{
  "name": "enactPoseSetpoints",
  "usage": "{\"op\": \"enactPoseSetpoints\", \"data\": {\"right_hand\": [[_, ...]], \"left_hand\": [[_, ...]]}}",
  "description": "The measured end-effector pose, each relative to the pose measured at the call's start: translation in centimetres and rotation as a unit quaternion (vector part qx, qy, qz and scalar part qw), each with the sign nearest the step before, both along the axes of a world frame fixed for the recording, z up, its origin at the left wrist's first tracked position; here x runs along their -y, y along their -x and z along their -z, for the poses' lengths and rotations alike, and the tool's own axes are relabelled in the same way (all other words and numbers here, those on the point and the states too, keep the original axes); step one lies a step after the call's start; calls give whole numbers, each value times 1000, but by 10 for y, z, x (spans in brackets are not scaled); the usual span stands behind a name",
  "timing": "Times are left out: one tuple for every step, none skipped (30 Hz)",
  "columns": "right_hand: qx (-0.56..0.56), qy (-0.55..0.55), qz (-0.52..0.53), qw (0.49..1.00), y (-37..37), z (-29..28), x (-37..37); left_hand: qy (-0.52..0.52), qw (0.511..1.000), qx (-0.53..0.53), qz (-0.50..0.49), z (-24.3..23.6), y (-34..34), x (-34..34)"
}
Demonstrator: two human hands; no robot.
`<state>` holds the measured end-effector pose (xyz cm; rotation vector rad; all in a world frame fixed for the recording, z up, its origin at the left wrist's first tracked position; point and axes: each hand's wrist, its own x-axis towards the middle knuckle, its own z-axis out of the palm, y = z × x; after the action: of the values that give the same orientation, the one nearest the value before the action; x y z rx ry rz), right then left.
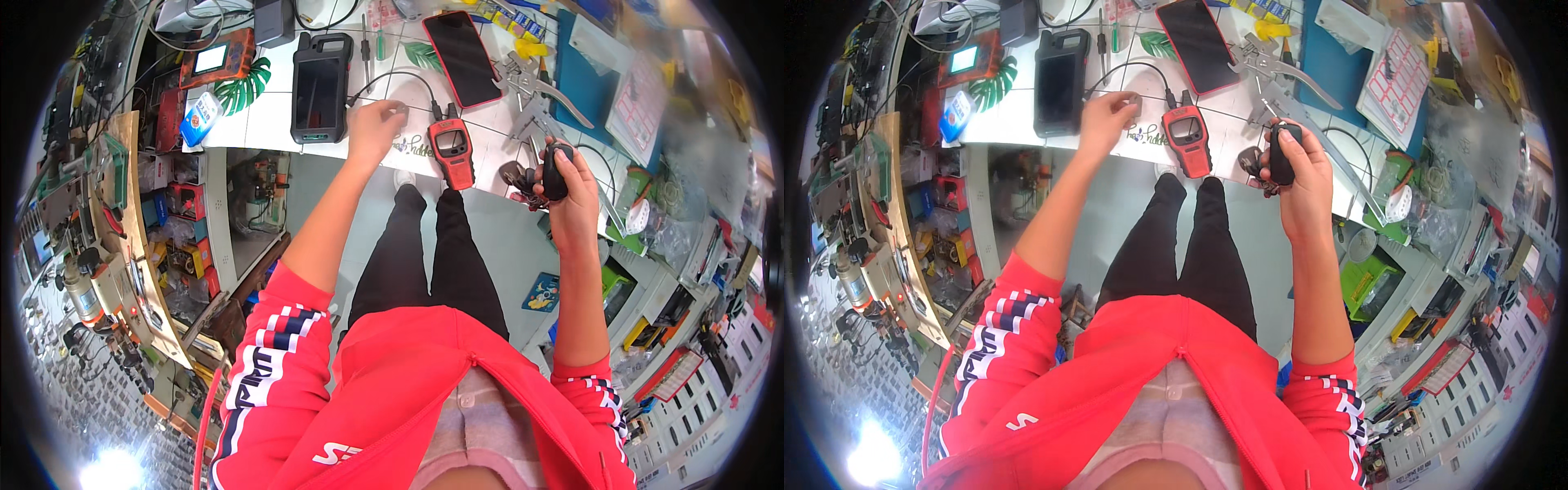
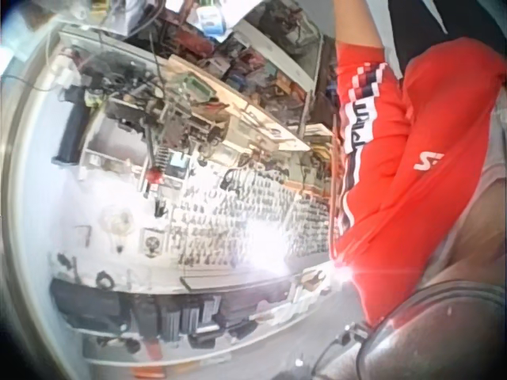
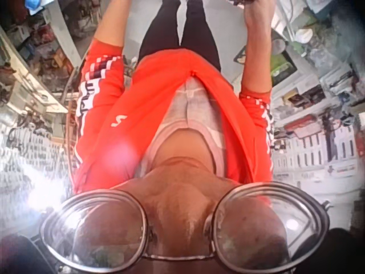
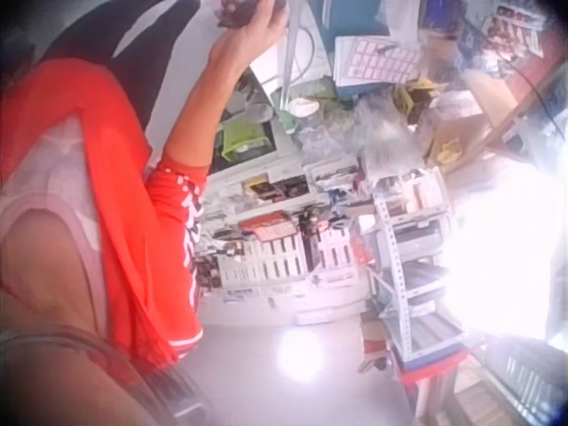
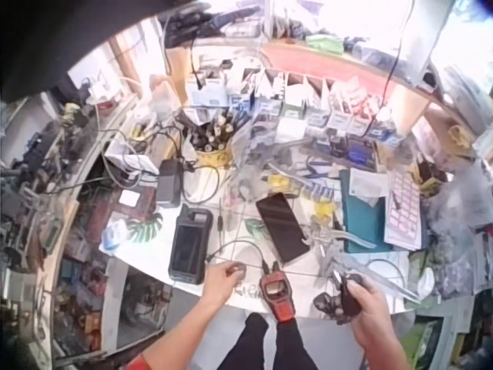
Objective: The person holds a car key fob, walks to a workbench, and secures it in a bench vise. They use a hammer and a small metal piece to tap and adjust the fob while another person assists. The person then removes the fob from the vise and returns to the service desk.
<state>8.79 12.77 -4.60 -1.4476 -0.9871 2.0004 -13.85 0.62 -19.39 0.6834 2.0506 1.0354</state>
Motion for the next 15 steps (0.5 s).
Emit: {"op": "enactPoseSetpoints", "data": {"right_hand": [[30,-4,-18,999,4,5,-5],[58,-6,-26,998,8,10,-8],[68,-9,-49,996,11,15,-11],[77,-12,-72,994,14,20,-14],[98,-13,-91,991,16,24,-15],[88,-13,-115,989,19,29,-16],[93,-11,-131,987,22,33,-15],[99,-10,-148,984,24,38,-15],[102,-21,-171,980,26,42,-14],[104,-31,-191,976,29,46,-14],[108,-41,-208,971,31,51,-14],[120,-53,-217,967,34,57,-14],[123,-69,-228,964,36,62,-15],[133,-79,-233,960,36,67,-17],[130,-90,-242,957,37,71,-19]], "left_hand": [[-15,999,-22,25,7,1,-3],[-14,1000,-5,11,12,1,-4],[-10,1000,-11,2,16,1,-4],[-14,1000,-19,-4,19,1,-4],[-18,999,-28,-12,20,0,-2],[-18,999,-33,-20,21,0,0],[-20,999,-38,-28,21,-2,2],[-37,998,-40,-37,21,-3,3],[-22,998,-45,-46,21,-4,5],[-22,997,-49,-57,20,-5,6],[-22,996,-53,-66,19,-5,6],[-19,995,-82,-61,18,-5,6],[-18,992,-112,-57,16,-5,6],[-15,988,-142,-51,13,-5,7],[-21,986,-154,-64,9,-6,7]]}}
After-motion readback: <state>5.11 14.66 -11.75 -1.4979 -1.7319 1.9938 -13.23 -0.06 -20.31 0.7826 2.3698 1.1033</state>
